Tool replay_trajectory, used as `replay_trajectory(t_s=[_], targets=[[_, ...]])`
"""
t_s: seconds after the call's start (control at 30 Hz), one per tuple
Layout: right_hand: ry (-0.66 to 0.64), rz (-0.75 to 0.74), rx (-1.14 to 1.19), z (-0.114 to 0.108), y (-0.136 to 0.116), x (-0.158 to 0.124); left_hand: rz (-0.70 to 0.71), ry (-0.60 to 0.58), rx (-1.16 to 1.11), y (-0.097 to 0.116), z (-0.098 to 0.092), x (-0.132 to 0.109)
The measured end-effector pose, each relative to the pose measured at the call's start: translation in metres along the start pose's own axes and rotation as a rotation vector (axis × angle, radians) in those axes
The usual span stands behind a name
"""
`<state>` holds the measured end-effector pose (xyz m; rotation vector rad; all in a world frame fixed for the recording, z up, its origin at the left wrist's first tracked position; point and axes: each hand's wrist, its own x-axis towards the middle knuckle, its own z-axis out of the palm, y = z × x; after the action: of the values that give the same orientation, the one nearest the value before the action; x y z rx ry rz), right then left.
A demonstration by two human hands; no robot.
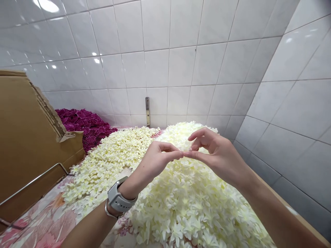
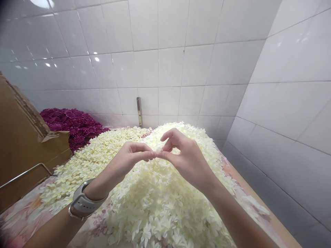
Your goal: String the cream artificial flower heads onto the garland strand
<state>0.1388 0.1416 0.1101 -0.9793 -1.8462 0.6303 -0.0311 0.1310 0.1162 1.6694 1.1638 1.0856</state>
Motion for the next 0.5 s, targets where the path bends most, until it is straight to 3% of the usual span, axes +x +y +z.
replay_trajectory(t_s=[0.33,0.5], targets=[[0.111,0.121,0.317,-0.001,0.007,0.006,0.038,0.05,0.142,0.008,0.005,-0.004],[0.668,-0.065,0.225,-0.016,0.017,0.012,0.069,0.057,0.278,0.006,-0.007,-0.002]])
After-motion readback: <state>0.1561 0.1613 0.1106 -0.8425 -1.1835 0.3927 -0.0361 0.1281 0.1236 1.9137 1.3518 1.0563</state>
